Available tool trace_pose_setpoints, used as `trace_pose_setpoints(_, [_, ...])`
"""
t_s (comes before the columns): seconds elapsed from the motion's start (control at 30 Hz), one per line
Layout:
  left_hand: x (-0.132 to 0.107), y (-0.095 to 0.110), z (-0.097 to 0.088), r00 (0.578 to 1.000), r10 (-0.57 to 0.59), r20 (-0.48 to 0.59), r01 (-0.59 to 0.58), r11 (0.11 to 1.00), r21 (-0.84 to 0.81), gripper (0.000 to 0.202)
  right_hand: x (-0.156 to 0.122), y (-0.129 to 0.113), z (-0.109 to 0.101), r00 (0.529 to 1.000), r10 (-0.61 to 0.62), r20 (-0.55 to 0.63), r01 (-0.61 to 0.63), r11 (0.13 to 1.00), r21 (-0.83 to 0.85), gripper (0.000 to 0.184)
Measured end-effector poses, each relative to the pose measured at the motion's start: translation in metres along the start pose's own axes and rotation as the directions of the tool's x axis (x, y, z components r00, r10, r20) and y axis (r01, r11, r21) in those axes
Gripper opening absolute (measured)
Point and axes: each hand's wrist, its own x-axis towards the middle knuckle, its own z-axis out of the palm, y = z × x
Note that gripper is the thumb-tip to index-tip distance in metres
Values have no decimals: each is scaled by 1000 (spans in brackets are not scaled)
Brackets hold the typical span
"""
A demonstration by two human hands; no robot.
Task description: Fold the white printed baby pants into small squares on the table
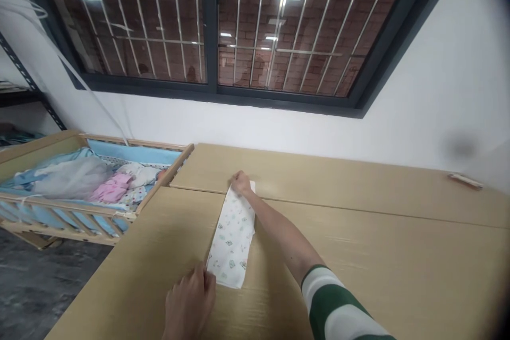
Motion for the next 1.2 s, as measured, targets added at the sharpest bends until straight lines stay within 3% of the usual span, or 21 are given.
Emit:
trace_pose_setpoints(0.07, [-4, 0, 7, 971, 103, -216, -93, 994, 57, 27, -11, -4, -4, 997, -55, 49, 55, 998, -6, 11])
trace_pose_setpoints(0.1, [-7, 2, 11, 923, 186, -337, -170, 982, 76, 28, -19, -6, -6, 992, -93, 83, 94, 996, -5, 12])
trace_pose_setpoints(0.17, [-12, 7, 22, 778, 354, -519, -349, 931, 110, 33, -43, -11, -11, 969, -184, 166, 185, 983, 9, 15])
trace_pose_setpoints(0.23, [-16, 14, 34, 648, 480, -591, -486, 858, 163, 44, -77, -16, -18, 892, -337, 301, 343, 939, 35, 28])
trace_pose_setpoints(0.27, [-17, 16, 41, 612, 518, -597, -516, 834, 194, 49, -96, -18, -22, 802, -447, 396, 463, 884, 60, 37])
trace_pose_setpoints(0.33, [-19, 19, 57, 585, 557, -590, -517, 816, 257, 55, -135, -17, -29, 574, -614, 542, 662, 737, 136, 55])
trace_pose_setpoints(0.4, [-21, 19, 73, 563, 559, -608, -489, 819, 300, 53, -168, -10, -32, 385, -685, 619, 761, 615, 207, 61])
trace_pose_setpoints(0.47, [-23, 17, 86, 529, 556, -641, -477, 820, 317, 49, -190, 3, -32, 272, -704, 657, 802, 543, 250, 61])
trace_pose_setpoints(0.53, [-25, 15, 92, 528, 554, -643, -481, 820, 311, 48, -197, 19, -29, 234, -695, 680, 819, 517, 247, 60])
trace_pose_setpoints(0.6, [-28, 15, 90, 572, 571, -589, -500, 812, 302, 54, -189, 32, -25, 262, -661, 704, 825, 532, 192, 59])
trace_pose_setpoints(0.77, [-30, 16, 78, 657, 578, -484, -529, 811, 250, 68, -131, 49, -14, 440, -558, 704, 792, 611, -11, 63])
trace_pose_setpoints(1.03, [-31, 18, 75, 635, 572, -519, -540, 809, 232, 65, -26, 68, -16, 714, -459, 528, 654, 707, -270, 66])
trace_pose_setpoints(1.1, [-32, 19, 73, 636, 577, -512, -547, 805, 229, 65, -10, 72, -19, 749, -449, 487, 622, 729, -285, 64])
trace_pose_setpoints(1.2, [-34, 22, 70, 650, 593, -475, -552, 798, 240, 63, 0, 73, -23, 759, -467, 453, 619, 733, -281, 59])
